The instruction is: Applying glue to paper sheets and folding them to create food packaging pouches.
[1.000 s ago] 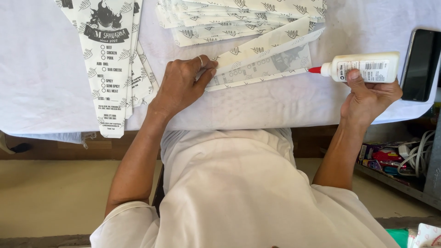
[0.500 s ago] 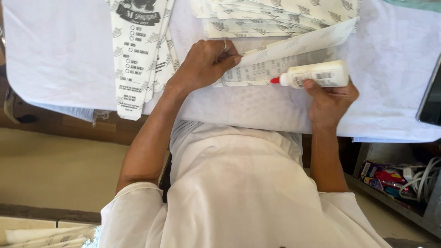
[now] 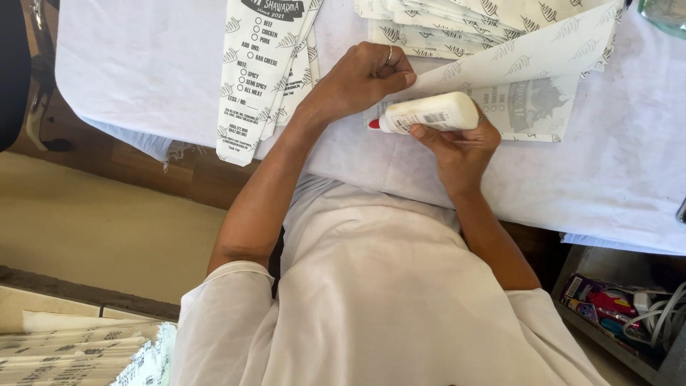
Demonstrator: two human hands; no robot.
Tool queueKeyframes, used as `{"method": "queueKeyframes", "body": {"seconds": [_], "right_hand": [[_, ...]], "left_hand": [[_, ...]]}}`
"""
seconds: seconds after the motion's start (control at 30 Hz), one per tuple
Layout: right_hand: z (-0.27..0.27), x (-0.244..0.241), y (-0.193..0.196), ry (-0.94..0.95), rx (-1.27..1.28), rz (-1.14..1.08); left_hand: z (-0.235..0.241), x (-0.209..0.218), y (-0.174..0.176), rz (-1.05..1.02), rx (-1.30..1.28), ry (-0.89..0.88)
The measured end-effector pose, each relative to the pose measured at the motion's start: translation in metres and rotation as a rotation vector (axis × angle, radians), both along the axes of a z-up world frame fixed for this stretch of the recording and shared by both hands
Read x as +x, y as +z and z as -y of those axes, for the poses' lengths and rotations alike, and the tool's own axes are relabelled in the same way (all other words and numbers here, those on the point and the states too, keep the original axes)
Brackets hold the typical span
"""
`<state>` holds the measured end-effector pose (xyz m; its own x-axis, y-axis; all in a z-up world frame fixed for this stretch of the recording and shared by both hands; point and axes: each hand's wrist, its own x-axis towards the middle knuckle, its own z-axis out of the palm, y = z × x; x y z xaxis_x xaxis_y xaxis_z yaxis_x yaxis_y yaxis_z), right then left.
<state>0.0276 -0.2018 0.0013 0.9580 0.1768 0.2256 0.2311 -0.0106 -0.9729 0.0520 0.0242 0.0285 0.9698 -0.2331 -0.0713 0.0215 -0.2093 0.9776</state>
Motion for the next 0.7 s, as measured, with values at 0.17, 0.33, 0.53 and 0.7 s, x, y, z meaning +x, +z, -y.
{"method": "queueKeyframes", "body": {"seconds": [0.17,0.33,0.53,0.7], "right_hand": [[0.070,0.027,-0.007,-0.246,0.185,0.016],[0.171,0.044,0.018,-0.379,0.066,0.019],[0.216,0.041,0.016,-0.556,-0.914,0.436],[0.128,0.016,0.016,-0.282,-0.813,0.649]], "left_hand": [[0.001,-0.020,0.000,0.306,0.072,-0.130],[0.009,-0.053,-0.017,0.522,0.338,-0.201],[-0.007,-0.069,-0.023,0.743,0.494,-0.170],[0.000,-0.075,-0.025,0.797,0.498,-0.173]]}}
